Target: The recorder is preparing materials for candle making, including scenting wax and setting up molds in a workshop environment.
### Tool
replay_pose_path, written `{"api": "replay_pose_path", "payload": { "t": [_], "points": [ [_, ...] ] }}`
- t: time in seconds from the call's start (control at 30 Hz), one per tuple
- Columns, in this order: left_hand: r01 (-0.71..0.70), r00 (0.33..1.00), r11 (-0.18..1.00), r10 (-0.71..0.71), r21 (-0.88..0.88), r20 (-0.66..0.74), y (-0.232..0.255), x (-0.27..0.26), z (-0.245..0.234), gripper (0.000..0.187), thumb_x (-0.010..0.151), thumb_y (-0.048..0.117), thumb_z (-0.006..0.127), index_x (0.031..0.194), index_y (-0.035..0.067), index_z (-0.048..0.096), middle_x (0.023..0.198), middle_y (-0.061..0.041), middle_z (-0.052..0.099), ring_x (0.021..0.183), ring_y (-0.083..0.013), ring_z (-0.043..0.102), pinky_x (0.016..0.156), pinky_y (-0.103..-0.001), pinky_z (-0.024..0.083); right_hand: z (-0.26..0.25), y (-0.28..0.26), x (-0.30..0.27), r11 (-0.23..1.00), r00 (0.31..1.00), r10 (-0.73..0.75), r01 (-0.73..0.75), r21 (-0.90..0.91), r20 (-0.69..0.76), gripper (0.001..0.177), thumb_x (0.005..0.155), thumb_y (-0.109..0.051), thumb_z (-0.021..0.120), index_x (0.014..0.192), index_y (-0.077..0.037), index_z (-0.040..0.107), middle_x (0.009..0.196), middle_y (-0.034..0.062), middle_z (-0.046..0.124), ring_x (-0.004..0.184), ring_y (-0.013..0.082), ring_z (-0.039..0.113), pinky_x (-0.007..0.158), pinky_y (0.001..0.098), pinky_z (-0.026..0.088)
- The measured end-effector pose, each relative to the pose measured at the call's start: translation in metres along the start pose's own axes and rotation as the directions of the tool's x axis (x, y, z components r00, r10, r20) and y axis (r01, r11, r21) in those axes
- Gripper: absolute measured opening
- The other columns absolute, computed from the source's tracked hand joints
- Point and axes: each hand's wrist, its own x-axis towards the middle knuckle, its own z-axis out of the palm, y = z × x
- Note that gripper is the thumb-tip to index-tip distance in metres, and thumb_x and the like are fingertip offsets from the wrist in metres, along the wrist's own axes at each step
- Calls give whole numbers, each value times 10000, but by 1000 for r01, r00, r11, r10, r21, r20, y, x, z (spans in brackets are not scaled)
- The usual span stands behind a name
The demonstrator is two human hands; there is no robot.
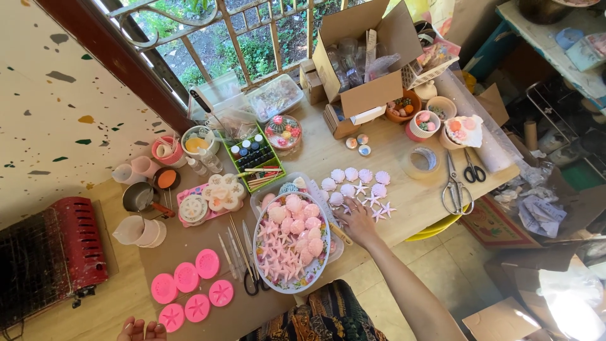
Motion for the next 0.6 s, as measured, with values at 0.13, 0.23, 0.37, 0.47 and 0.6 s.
{"api": "replay_pose_path", "payload": {
  "t": [0.13,0.23,0.37,0.47,0.6],
  "points": [
    [2,1000,1000,-2,-25,29,-4,8,-3,191,1104,316,437,1252,265,546,889,88,601,750,-142,571,699,-365,520,-5,-5,7,999,999,-15,14,31,30,413,875,-316,694,1282,-387,686,1591,96,365,1485,329,278,1140,585,261],
    [-30,999,999,31,-34,25,-2,11,-12,190,1133,305,438,1277,249,548,927,66,588,776,-142,571,711,-364,511,-5,-1,7,1000,998,-21,22,-11,66,412,875,-319,698,1282,-379,683,1597,87,364,1498,332,266,1137,598,260],
    [4,1000,1000,-4,-3,29,1,13,-22,222,1131,343,410,1305,245,507,958,48,585,792,-164,575,754,-395,560,-1,8,4,999,998,-30,31,-30,52,476,850,-292,696,1314,-394,671,1602,69,380,1487,305,311,1176,592,264],
    [15,1000,1000,-15,-6,8,1,17,-20,243,1130,349,392,1322,240,496,959,42,583,796,-162,572,753,-392,556,-5,5,4,1000,999,-23,23,-8,48,485,854,-265,692,1325,-376,661,1604,74,371,1475,324,313,1164,595,266],
    [34,999,999,-34,-16,-20,-2,24,-16,275,1130,358,365,1347,233,478,960,32,581,801,-160,567,751,-388,550,-16,-12,10,999,994,-18,23,-40,104,509,845,-220,685,1335,-355,648,1598,95,335,1482,347,277,1150,631,231]
  ]
}}
